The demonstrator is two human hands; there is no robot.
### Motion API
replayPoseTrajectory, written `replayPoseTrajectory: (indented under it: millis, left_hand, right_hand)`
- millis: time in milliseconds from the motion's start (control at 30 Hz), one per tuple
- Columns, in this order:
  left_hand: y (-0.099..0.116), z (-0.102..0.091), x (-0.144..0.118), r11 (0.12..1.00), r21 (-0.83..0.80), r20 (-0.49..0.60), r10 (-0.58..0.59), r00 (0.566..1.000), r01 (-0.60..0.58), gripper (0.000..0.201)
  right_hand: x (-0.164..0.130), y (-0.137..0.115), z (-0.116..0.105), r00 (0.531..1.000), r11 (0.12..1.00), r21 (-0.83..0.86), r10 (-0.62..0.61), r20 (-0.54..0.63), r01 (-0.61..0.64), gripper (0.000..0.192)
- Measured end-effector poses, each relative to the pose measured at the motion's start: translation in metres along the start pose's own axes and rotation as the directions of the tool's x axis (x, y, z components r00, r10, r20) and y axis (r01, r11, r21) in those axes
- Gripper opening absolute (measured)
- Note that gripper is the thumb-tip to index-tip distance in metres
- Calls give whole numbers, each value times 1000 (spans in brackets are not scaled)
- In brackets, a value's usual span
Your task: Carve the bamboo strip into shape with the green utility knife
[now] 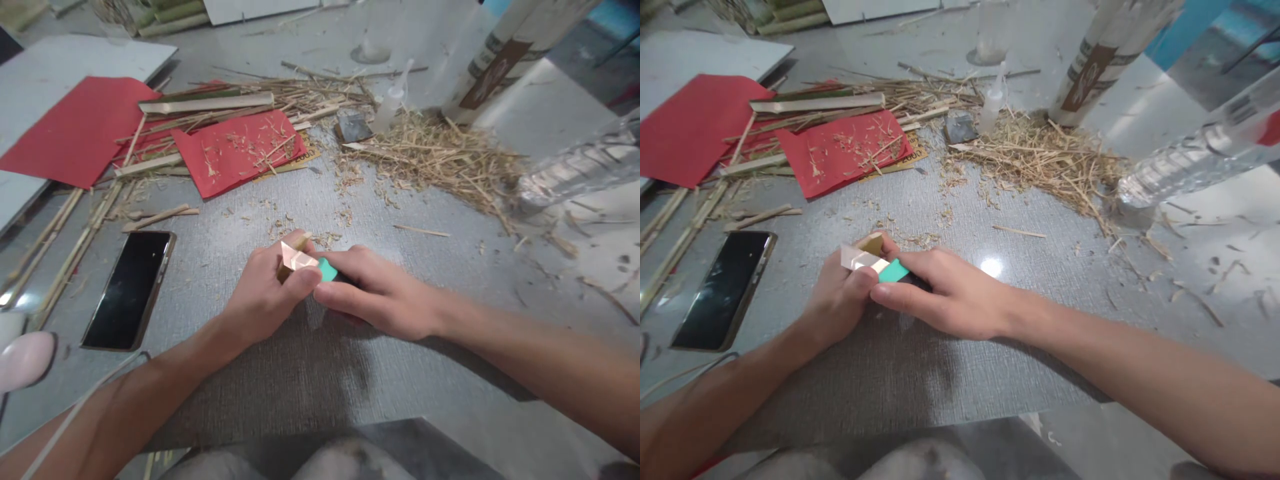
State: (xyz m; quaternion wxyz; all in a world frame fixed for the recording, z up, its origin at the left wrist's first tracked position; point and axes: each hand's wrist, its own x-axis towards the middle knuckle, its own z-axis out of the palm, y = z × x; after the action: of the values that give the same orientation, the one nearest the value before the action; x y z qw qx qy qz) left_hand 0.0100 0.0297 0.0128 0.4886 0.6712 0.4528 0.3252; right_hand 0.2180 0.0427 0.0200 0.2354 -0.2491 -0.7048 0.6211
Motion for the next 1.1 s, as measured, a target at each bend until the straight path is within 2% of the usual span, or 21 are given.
replayPoseTrajectory:
  millis: [233, 467, 633, 767, 1100]
  left_hand:
    - [-4, 0, 0, 999, -47, 31, -7, 1000, 8, 71]
    - [-2, 2, 0, 999, -38, 10, 13, 1000, -13, 62]
    - [-1, 3, -2, 1000, 4, -24, -30, 999, 30, 56]
    - [-6, 3, -3, 998, -25, -26, -63, 998, 62, 53]
    - [-5, 4, -5, 993, -21, -32, -119, 992, 118, 54]
  right_hand:
    - [0, 2, 0, 999, 1000, -6, 22, -25, -22, 35]
    - [-1, 2, -2, 997, 993, -118, -4, -72, -5, 29]
    - [1, 1, -2, 995, 986, -170, -12, -98, -5, 30]
    - [1, 2, -3, 993, 971, -235, 1, -120, -29, 27]
    - [1, 1, -1, 982, 939, -341, -14, -186, -51, 31]
